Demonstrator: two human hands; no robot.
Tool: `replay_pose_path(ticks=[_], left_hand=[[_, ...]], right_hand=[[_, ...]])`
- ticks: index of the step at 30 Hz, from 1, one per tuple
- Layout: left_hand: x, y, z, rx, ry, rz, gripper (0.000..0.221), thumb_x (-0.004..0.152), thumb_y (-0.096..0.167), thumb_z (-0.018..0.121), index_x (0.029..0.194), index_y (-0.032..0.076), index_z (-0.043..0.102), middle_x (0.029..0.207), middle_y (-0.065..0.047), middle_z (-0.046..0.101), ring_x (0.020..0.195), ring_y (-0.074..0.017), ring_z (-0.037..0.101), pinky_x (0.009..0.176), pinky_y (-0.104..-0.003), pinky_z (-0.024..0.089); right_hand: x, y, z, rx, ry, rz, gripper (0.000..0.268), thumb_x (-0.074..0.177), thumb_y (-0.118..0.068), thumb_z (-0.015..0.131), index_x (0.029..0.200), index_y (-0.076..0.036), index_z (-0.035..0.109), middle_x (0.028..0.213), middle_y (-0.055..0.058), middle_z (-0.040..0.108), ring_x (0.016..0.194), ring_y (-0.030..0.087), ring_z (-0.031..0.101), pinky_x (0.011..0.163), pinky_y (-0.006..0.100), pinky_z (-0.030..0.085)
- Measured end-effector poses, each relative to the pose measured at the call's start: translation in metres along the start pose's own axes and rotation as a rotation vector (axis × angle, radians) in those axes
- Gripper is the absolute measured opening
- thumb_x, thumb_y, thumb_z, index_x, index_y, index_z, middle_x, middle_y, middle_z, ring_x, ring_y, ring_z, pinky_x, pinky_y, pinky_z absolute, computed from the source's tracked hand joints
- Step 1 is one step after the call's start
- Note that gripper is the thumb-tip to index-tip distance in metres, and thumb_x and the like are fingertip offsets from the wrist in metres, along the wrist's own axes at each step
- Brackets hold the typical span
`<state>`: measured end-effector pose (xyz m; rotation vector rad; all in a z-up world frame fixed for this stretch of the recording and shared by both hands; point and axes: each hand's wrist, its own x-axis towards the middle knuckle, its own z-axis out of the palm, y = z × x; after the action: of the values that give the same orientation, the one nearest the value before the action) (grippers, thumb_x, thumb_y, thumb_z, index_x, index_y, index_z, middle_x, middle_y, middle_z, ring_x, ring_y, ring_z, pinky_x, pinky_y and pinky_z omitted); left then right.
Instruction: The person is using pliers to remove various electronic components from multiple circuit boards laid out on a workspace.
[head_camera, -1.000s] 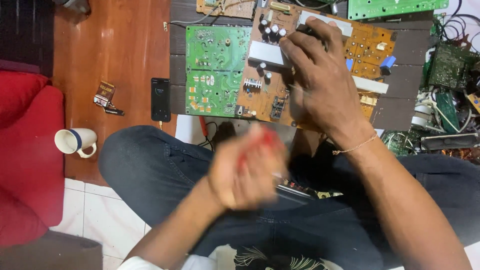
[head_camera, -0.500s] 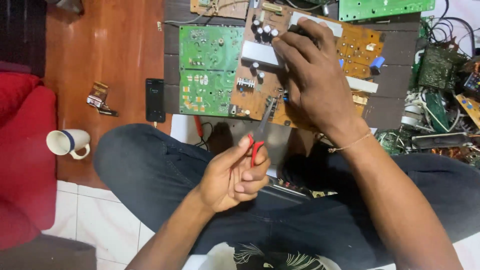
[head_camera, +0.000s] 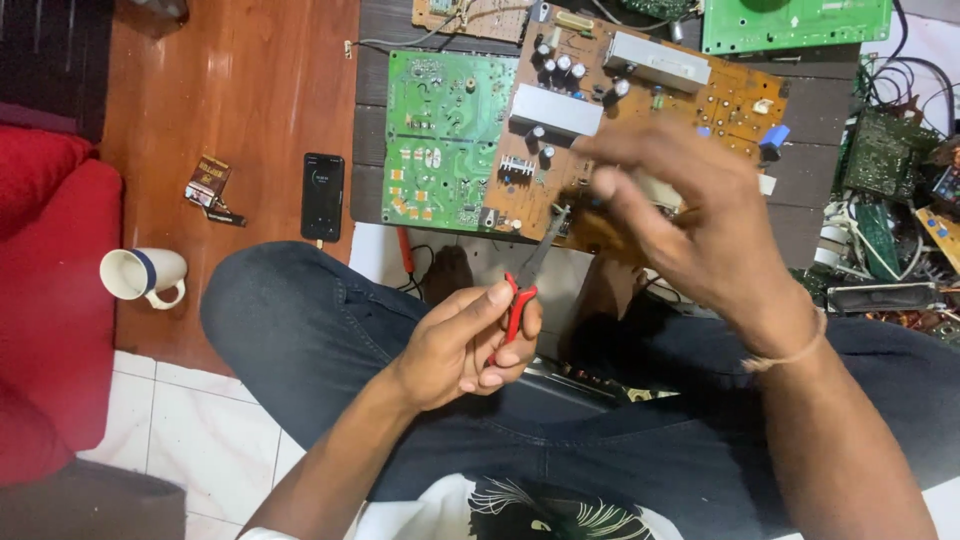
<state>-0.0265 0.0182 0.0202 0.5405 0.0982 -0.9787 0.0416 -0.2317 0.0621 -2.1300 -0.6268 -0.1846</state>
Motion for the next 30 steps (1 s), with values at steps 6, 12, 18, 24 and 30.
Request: replay_pose_path(ticks=[6, 12, 18, 24, 30], left_hand=[[0.002, 0.021, 0.019, 0.532, 0.12, 0.027, 0.038, 0.107, 0.032, 0.047, 0.107, -0.003, 0.06, 0.074, -0.009, 0.063, 0.05, -0.0079, 0.051, 0.039, -0.02, 0.035], [0.005, 0.039, 0.021, 0.583, 0.054, 0.039, 0.038, 0.108, 0.033, 0.046, 0.101, -0.001, 0.061, 0.07, -0.006, 0.06, 0.049, -0.0073, 0.05, 0.039, -0.019, 0.037], [0.011, 0.051, 0.039, 0.824, 0.18, 0.092, 0.031, 0.106, 0.03, 0.047, 0.094, 0.006, 0.06, 0.07, -0.001, 0.054, 0.056, -0.009, 0.047, 0.052, -0.023, 0.041], [0.017, 0.048, 0.017, 0.61, 0.002, 0.123, 0.031, 0.107, 0.032, 0.049, 0.097, 0.005, 0.06, 0.069, -0.001, 0.054, 0.053, -0.0076, 0.045, 0.047, -0.021, 0.034], [0.02, 0.045, 0.014, 0.821, 0.063, 0.243, 0.03, 0.106, 0.032, 0.048, 0.095, 0.007, 0.059, 0.069, 0.001, 0.051, 0.055, -0.0075, 0.044, 0.053, -0.023, 0.038]], right_hand=[[0.0, -0.028, -0.015, 0.311, -0.191, 0.39, 0.022, 0.091, -0.009, 0.07, 0.112, -0.008, 0.078, 0.089, 0.004, 0.075, 0.065, 0.009, 0.06, 0.052, 0.021, 0.04], [-0.003, -0.026, -0.013, 0.448, -0.008, 0.546, 0.02, 0.087, -0.003, 0.074, 0.106, -0.003, 0.075, 0.089, 0.01, 0.078, 0.076, 0.015, 0.076, 0.071, 0.022, 0.064], [0.002, -0.032, -0.012, 0.453, 0.106, 0.576, 0.016, 0.09, -0.001, 0.074, 0.106, 0.003, 0.073, 0.085, 0.011, 0.075, 0.072, 0.014, 0.069, 0.066, 0.021, 0.057], [0.006, -0.032, -0.011, 0.502, 0.105, 0.57, 0.01, 0.091, -0.001, 0.073, 0.1, 0.002, 0.071, 0.08, 0.012, 0.074, 0.068, 0.015, 0.07, 0.063, 0.022, 0.057], [0.005, -0.028, -0.003, 0.393, 0.108, 0.58, 0.01, 0.09, 0.0, 0.077, 0.095, 0.0, 0.069, 0.079, 0.008, 0.073, 0.069, 0.012, 0.07, 0.063, 0.02, 0.054]])
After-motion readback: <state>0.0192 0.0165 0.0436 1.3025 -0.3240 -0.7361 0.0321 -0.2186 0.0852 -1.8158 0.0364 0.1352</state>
